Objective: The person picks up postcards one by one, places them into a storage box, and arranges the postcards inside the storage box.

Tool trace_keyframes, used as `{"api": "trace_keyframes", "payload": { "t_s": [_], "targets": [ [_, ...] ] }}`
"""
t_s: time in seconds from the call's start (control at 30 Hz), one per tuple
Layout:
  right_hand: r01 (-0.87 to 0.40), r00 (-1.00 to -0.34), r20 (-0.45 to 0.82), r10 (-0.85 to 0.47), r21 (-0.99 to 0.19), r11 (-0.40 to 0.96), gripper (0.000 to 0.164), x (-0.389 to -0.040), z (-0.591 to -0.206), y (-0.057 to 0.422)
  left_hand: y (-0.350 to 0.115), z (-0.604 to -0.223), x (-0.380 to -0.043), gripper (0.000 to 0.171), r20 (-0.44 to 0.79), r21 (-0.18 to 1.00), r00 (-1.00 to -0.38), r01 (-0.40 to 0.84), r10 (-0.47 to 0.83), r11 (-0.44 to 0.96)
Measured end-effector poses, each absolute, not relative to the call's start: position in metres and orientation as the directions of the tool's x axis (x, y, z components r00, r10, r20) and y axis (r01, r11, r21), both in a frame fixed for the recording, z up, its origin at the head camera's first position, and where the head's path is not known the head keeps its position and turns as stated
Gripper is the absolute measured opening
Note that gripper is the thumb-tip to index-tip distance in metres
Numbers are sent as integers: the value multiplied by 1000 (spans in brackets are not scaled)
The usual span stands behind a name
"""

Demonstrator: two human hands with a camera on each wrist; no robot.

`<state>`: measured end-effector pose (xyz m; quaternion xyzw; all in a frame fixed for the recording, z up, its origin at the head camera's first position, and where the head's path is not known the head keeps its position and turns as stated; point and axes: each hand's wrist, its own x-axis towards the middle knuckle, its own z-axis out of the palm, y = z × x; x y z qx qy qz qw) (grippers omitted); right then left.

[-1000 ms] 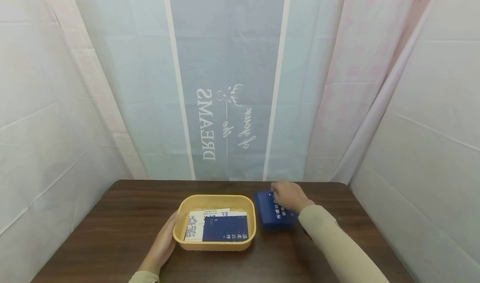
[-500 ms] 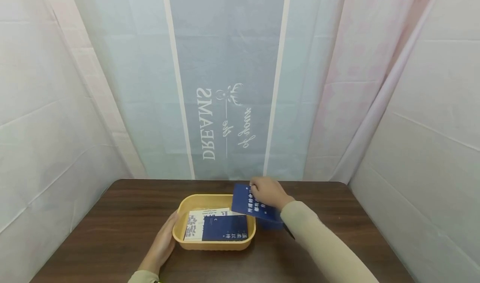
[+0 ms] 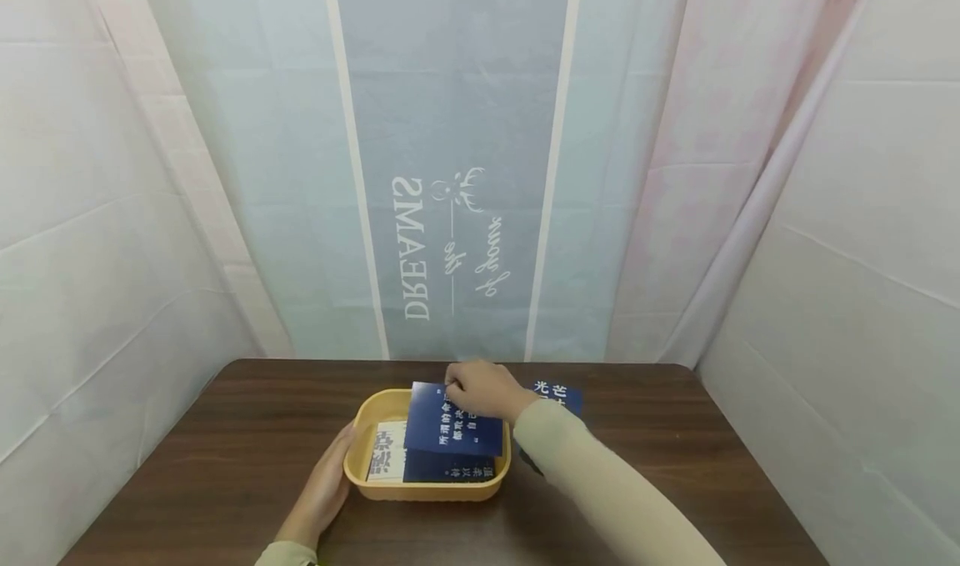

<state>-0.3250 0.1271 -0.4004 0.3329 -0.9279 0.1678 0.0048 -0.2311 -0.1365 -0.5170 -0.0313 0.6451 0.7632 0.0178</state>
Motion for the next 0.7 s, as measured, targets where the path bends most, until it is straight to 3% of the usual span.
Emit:
{"api": "trace_keyframes", "payload": {
  "t_s": [0.37,0.7],
  "targets": [
    [-656,-722,-47,-691,-271,704,15,-328,-411,93,-138,-518,-227,68,-53,986,-999,-53,4,-161],
    [-622,-724,-174,-667,-251,741,11,-325,-419,66,-136,-516,-229,67,-48,983,-999,-48,5,-177]
  ]
}}
